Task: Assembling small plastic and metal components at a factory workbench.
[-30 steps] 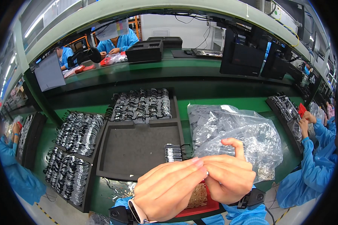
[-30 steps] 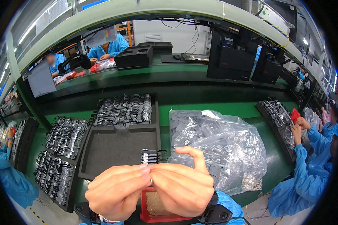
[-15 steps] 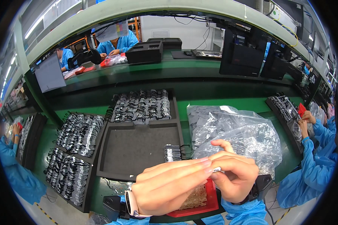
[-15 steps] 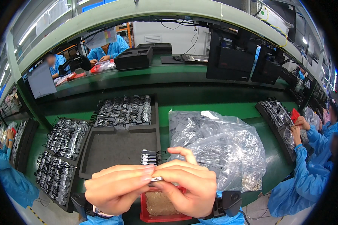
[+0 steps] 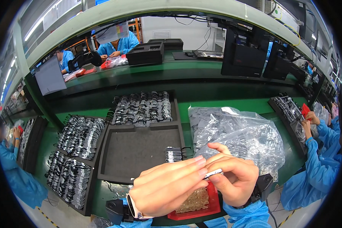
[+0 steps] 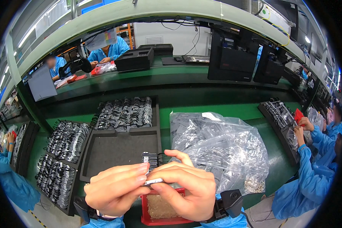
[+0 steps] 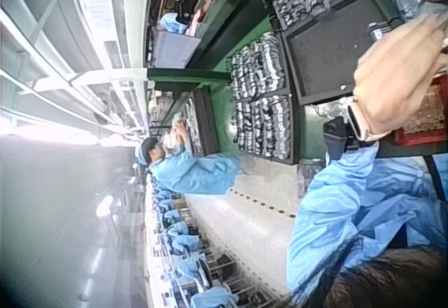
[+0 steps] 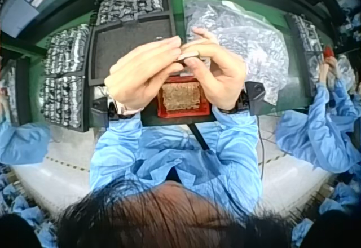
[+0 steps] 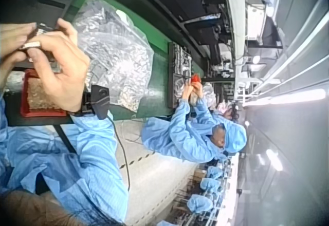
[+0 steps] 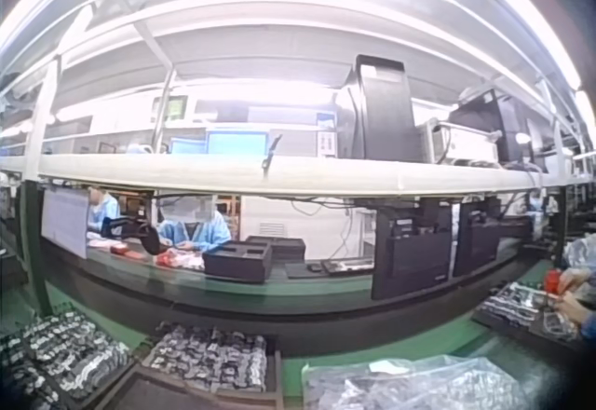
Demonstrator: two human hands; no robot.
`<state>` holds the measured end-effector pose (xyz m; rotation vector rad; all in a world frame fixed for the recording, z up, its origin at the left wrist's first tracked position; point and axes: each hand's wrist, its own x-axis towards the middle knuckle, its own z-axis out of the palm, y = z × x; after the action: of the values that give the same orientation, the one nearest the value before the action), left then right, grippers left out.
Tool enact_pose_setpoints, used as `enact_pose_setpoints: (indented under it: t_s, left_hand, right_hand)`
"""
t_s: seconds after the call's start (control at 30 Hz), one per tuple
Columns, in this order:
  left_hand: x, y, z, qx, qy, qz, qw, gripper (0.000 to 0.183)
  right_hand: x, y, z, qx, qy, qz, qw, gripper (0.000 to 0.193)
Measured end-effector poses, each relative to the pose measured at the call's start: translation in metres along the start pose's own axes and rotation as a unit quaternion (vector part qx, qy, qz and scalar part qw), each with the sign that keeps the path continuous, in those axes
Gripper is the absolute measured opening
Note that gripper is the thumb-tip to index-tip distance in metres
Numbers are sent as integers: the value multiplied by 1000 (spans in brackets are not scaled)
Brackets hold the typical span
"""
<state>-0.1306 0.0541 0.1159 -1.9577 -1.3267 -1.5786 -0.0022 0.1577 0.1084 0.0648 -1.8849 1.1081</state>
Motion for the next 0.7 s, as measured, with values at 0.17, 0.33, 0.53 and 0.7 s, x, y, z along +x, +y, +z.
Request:
enact_pose_setpoints:
  t_s: [0.17, 0.33, 0.53, 0.7]
  left_hand:
    - [2, -4, 3, 10, -59, 28, 998, 24]
    - [-3, -4, 3, 40, -34, 63, 997, 22]
    - [-3, -2, 4, 68, -31, 67, 995, 22]
    - [-3, -3, 6, 68, -31, 66, 995, 22]
  right_hand:
    - [-4, 4, -3, 1, 17, 17, 1000, 12]
    - [-2, -2, 1, 14, 16, 17, 1000, 6]
    - [-3, -1, 5, 13, 46, 24, 999, 11]
    - [-3, -1, 3, 6, 33, 31, 999, 11]
